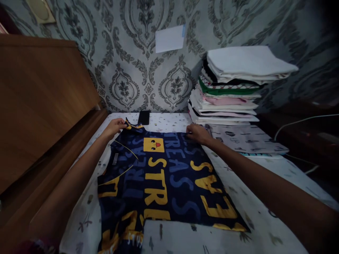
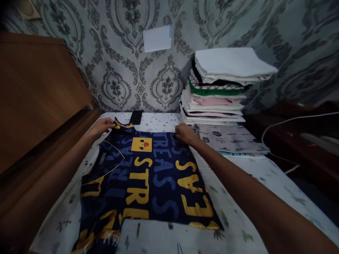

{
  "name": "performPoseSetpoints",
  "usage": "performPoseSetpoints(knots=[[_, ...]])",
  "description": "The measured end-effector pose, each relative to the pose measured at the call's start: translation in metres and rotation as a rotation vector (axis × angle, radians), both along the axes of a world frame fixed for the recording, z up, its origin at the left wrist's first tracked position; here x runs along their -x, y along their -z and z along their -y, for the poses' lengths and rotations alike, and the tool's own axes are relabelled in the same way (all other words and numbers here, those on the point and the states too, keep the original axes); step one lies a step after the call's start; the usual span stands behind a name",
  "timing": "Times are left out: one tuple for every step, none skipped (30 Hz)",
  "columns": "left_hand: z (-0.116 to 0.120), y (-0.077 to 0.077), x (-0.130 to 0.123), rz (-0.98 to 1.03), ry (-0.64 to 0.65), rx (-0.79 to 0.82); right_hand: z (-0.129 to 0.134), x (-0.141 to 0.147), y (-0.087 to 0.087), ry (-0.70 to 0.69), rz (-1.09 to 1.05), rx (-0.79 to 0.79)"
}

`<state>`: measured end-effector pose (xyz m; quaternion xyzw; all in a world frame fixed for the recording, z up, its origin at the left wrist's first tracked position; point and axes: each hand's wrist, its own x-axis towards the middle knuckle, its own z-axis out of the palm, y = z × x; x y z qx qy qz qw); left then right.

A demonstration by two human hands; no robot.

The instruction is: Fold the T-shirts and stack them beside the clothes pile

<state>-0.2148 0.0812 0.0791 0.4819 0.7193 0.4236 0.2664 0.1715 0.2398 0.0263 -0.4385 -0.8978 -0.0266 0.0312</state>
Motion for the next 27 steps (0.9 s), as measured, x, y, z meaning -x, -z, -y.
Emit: performPoseSetpoints(knots=[[0.009,-0.002,-0.002,0.012,0.036,-0.026,0.004,-0.002,0.0,0.001,-0.023,-0.012],[0.019,-0.003,-0.005,0.017,0.081,-0.053,0.008,-0.005,0.0,-0.001,-0.052,-0.025],[0.029,-0.002,-0.009,0.011,0.13,-0.08,0.013,-0.008,0.0,-0.008,-0.084,-0.037],[0.041,-0.001,-0.014,-0.011,0.176,-0.104,0.019,-0.012,0.002,-0.025,-0.116,-0.049],[0.053,0.002,-0.019,-0.051,0.211,-0.12,0.024,-0.016,0.003,-0.055,-0.144,-0.06],[0.067,0.005,-0.026,-0.107,0.23,-0.124,0.029,-0.019,0.005,-0.092,-0.166,-0.071],[0.08,0.009,-0.033,-0.175,0.239,-0.118,0.035,-0.023,0.007,-0.131,-0.18,-0.081],[0.093,0.013,-0.04,-0.245,0.242,-0.103,0.04,-0.027,0.01,-0.167,-0.186,-0.09],[0.105,0.017,-0.047,-0.31,0.242,-0.08,0.046,-0.03,0.012,-0.195,-0.186,-0.099],[0.116,0.021,-0.053,-0.366,0.243,-0.054,0.05,-0.034,0.015,-0.216,-0.183,-0.107],[0.126,0.026,-0.059,-0.409,0.247,-0.028,0.055,-0.036,0.017,-0.231,-0.179,-0.114],[0.133,0.029,-0.062,-0.439,0.251,-0.006,0.059,-0.039,0.019,-0.238,-0.178,-0.121],[0.139,0.033,-0.065,-0.458,0.255,0.01,0.062,-0.041,0.021,-0.24,-0.179,-0.126],[0.143,0.036,-0.066,-0.473,0.256,0.018,0.064,-0.042,0.023,-0.237,-0.181,-0.13],[0.144,0.039,-0.065,-0.487,0.252,0.019,0.065,-0.044,0.024,-0.23,-0.182,-0.133],[0.145,0.041,-0.063,-0.498,0.246,0.015,0.065,-0.044,0.025,-0.222,-0.181,-0.134],[0.144,0.042,-0.061,-0.509,0.24,0.009,0.065,-0.045,0.025,-0.215,-0.179,-0.134],[0.142,0.043,-0.058,-0.519,0.232,-0.001,0.064,-0.045,0.025,-0.21,-0.176,-0.132],[0.14,0.043,-0.054,-0.527,0.222,-0.011,0.063,-0.045,0.024,-0.204,-0.173,-0.13],[0.137,0.043,-0.051,-0.53,0.212,-0.02,0.063,-0.045,0.024,-0.199,-0.171,-0.126],[0.135,0.043,-0.048,-0.531,0.207,-0.028,0.062,-0.045,0.023,-0.194,-0.169,-0.122],[0.133,0.043,-0.045,-0.53,0.211,-0.036,0.061,-0.045,0.023,-0.191,-0.166,-0.12],[0.132,0.043,-0.043,-0.53,0.23,-0.043,0.061,-0.045,0.022,-0.189,-0.16,-0.119],[0.132,0.043,-0.042,-0.531,0.266,-0.049,0.06,-0.046,0.022,-0.187,-0.152,-0.122],[0.133,0.044,-0.042,-0.535,0.313,-0.054,0.06,-0.046,0.021,-0.185,-0.142,-0.123],[0.134,0.046,-0.042,-0.541,0.363,-0.059,0.06,-0.047,0.021,-0.181,-0.128,-0.123],[0.136,0.047,-0.042,-0.548,0.403,-0.06,0.06,-0.047,0.02,-0.175,-0.11,-0.122]])
